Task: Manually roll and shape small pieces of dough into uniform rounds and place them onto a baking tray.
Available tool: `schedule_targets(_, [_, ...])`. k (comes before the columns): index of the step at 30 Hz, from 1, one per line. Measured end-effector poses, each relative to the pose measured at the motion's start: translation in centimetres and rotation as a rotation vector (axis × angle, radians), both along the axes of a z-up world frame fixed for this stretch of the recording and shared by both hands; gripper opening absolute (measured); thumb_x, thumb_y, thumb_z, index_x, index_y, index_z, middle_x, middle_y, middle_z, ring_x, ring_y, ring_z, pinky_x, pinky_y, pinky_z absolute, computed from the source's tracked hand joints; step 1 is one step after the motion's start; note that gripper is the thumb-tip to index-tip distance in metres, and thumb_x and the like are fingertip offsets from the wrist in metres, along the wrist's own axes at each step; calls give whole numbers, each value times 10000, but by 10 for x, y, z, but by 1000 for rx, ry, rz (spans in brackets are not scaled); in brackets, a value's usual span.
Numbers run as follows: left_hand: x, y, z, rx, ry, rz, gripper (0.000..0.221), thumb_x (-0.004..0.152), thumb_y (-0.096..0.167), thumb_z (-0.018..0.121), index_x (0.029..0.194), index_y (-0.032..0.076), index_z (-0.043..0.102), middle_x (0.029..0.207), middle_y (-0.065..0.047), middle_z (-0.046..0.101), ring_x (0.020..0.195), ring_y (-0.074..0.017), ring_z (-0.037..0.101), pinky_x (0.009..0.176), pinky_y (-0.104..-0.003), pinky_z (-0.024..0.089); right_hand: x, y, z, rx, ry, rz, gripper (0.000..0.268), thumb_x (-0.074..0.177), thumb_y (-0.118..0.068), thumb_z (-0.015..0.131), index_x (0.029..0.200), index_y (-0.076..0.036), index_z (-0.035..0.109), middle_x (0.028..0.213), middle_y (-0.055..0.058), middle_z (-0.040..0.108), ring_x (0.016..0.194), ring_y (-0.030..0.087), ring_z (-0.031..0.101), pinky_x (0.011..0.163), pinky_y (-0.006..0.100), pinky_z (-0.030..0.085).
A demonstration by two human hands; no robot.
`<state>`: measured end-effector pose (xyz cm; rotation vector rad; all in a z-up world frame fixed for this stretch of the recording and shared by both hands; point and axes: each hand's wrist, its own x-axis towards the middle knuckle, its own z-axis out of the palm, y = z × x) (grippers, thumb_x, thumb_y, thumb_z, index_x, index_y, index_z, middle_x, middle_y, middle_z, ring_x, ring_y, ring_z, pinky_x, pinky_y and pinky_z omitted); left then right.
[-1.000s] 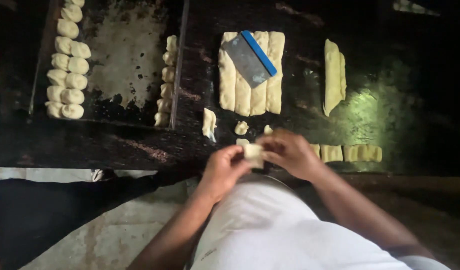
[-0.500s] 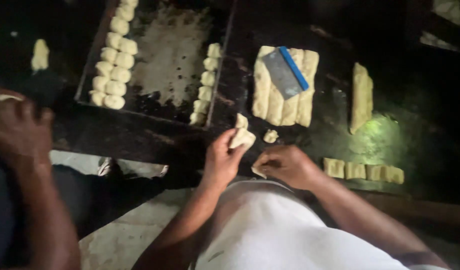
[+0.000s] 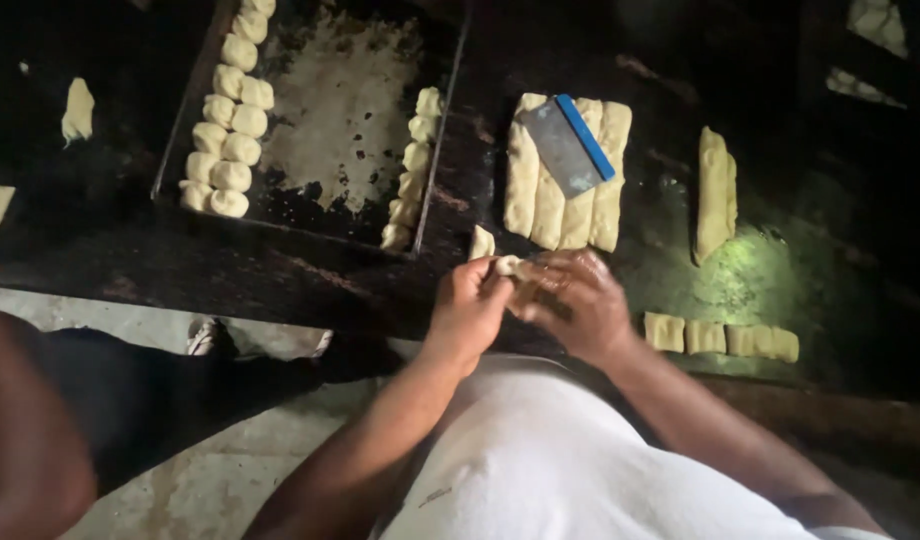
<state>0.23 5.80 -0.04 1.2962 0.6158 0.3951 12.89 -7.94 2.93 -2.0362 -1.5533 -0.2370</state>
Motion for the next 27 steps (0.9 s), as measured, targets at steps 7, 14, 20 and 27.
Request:
schedule_targets(7, [3,-5,36,16,-101,-113,175,977,88,671,1131,16,709,867,-24,698,758,-84,638,651,-254,557,15,-22,9,181,9,165,258,682,-42,850,907,-53,724,1068,127,677,1007,318,667,849,408,552])
schedule_targets(14, [4,-29,52,379,-153,-180,139,959,61,742,970,-14,626,821,-92,665,754,-98,607,651,-289,525,41,-28,42,1,1075,47,209,868,-118,772,1070,-66,753,1031,80,716,936,170,695,799,329,569])
schedule_targets(20, [12,-55,45,277,-250,-136,357,915,57,769,1175,14,528,989,-94,720,875,-90,691,757,-280,590,64,-40,40,-241,1235,-16,230,832,-138,788,1016,-6,752,953,104,772,872,171,732,780,318,619])
schedule_targets(27, [24,-67,24,-24,-183,36,330,921,5,626,1243,-45,674,1106,-91,749,941,-114,699,816,-271,569,26,-55,30,291,50,238,359,756,-146,902,1072,-45,765,1034,107,730,921,271,710,794,375,575])
